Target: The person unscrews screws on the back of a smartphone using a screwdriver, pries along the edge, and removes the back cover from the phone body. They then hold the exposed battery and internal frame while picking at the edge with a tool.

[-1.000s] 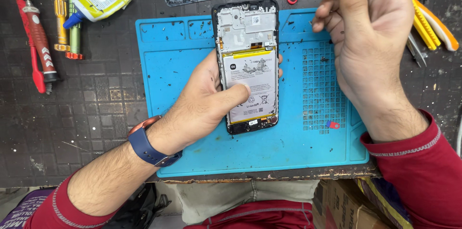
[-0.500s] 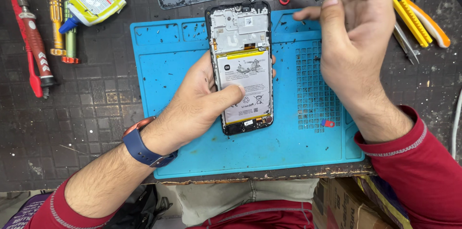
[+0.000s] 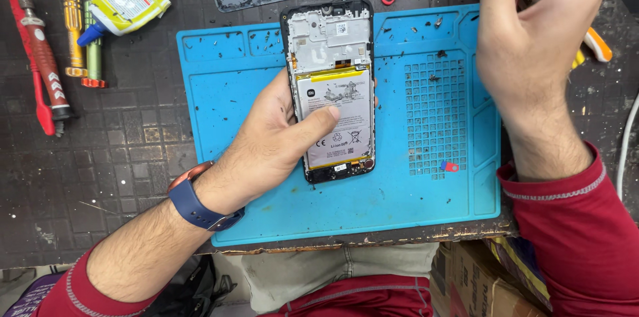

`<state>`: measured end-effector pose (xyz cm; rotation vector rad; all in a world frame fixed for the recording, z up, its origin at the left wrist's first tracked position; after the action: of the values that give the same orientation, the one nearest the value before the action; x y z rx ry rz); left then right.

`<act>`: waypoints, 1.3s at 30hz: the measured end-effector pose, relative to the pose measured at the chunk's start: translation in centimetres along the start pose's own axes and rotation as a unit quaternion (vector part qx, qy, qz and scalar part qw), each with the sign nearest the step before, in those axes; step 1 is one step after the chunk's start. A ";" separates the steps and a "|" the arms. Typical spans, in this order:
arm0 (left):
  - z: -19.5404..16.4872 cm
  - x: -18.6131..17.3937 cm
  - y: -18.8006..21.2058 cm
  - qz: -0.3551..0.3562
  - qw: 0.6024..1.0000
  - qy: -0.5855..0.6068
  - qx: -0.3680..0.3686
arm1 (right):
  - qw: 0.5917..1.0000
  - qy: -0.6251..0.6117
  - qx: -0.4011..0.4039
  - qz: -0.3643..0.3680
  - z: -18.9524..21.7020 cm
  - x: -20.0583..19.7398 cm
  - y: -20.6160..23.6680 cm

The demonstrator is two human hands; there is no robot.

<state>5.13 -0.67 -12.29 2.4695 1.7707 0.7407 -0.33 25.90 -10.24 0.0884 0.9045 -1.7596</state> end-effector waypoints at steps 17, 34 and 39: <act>0.2 -0.3 0.1 -0.022 1.000 -0.021 0.005 | 0.950 0.286 -0.112 0.053 -1.4 -2.6 -1.4; 0.4 -0.5 0.1 -0.035 0.998 0.019 -0.041 | 0.936 0.344 0.069 0.000 -3.9 -5.0 -1.9; 0.3 -0.5 0.1 -0.034 0.998 0.033 -0.051 | 0.921 0.388 0.012 0.019 -3.1 -4.7 -1.7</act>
<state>5.24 -1.05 -12.72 2.3356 1.7797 0.8932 -1.06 31.64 -9.27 0.8631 1.4246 -1.7030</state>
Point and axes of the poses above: each hand's wrist, its own y-axis away from the middle knuckle, its own x-axis out of the palm, z = x × y, the point moved 7 cm from there along -y, towards the middle knuckle, and after that the axes turned 12 degrees about -z, right-handed, at the moved point
